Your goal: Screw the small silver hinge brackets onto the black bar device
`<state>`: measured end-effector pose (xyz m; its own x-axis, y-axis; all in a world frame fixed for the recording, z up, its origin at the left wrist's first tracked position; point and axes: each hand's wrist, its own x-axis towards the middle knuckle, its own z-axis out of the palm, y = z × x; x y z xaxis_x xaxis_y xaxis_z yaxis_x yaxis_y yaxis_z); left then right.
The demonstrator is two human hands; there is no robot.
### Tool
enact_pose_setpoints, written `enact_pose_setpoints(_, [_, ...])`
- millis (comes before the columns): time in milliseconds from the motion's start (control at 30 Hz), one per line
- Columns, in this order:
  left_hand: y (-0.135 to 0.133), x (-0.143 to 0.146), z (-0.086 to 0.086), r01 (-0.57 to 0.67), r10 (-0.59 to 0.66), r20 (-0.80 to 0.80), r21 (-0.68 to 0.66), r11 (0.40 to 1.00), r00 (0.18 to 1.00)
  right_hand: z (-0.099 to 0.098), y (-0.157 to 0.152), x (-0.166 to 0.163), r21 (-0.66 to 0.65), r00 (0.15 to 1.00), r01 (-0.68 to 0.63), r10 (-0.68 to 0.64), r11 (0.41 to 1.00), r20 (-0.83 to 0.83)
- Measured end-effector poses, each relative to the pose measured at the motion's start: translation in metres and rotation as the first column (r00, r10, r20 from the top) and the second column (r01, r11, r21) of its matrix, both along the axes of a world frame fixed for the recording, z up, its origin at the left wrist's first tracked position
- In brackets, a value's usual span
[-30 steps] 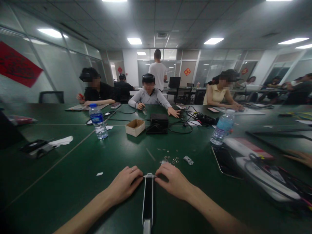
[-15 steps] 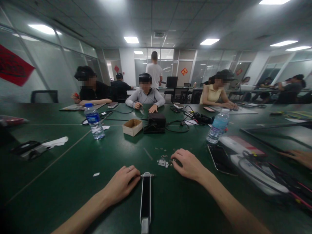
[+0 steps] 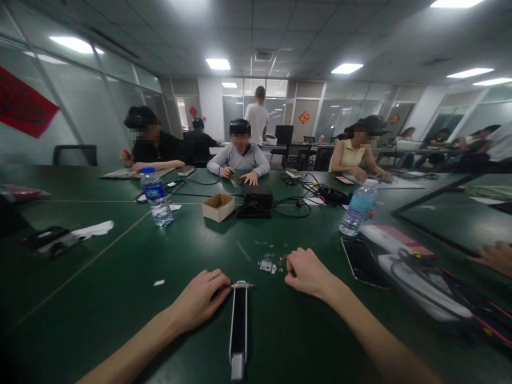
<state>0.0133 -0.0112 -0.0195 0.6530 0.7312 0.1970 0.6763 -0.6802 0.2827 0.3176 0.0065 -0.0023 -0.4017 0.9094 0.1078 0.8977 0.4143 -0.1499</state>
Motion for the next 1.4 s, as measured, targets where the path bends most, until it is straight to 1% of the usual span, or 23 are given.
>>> enact_pose_setpoints(100, [0.000, 0.000, 0.001, -0.002, 0.002, 0.003, 0.006, 1.000, 1.000, 0.002, -0.005, -0.005, -0.019, 0.999, -0.042, 0.042, 0.999, -0.022])
enact_pose_setpoints(200, [-0.001, 0.000, 0.001, -0.002, 0.002, -0.001, 0.005, 1.000, 1.000, 0.000, -0.011, -0.018, 0.004, 0.982, -0.098, 0.098, 0.995, -0.159])
enact_pose_setpoints(267, [-0.001, 0.000, 0.002, -0.001, 0.001, 0.003, -0.005, 1.000, 1.000, -0.003, -0.015, -0.031, 0.077, 0.946, -0.135, 0.151, 0.988, -0.285])
enact_pose_setpoints(333, [-0.001, 0.000, 0.002, -0.001, 0.001, 0.007, -0.010, 1.000, 1.000, -0.006, -0.018, -0.045, 0.140, 0.906, -0.151, 0.193, 0.979, -0.377])
enact_pose_setpoints(400, [-0.001, 0.000, 0.002, -0.001, 0.001, 0.002, -0.008, 1.000, 1.000, -0.010, -0.021, -0.055, 0.144, 0.875, -0.178, 0.223, 0.973, -0.429])
enact_pose_setpoints(500, [-0.001, 0.001, 0.002, 0.003, -0.003, -0.015, 0.000, 1.000, 1.000, -0.015, -0.022, -0.061, 0.117, 0.842, -0.227, 0.255, 0.967, -0.476])
enact_pose_setpoints(767, [-0.001, 0.000, 0.002, 0.013, -0.013, -0.003, -0.003, 1.000, 1.000, -0.018, -0.022, -0.057, 0.090, 0.804, -0.278, 0.283, 0.956, -0.523])
enact_pose_setpoints(1000, [0.000, 0.001, 0.002, 0.007, -0.007, -0.013, 0.001, 1.000, 1.000, -0.019, -0.022, -0.059, 0.023, 0.830, -0.221, 0.200, 0.975, -0.521])
enact_pose_setpoints(1400, [-0.001, 0.002, 0.001, 0.004, -0.004, -0.007, 0.011, 1.000, 1.000, -0.018, -0.024, -0.065, -0.008, 0.836, -0.233, 0.196, 0.972, -0.513])
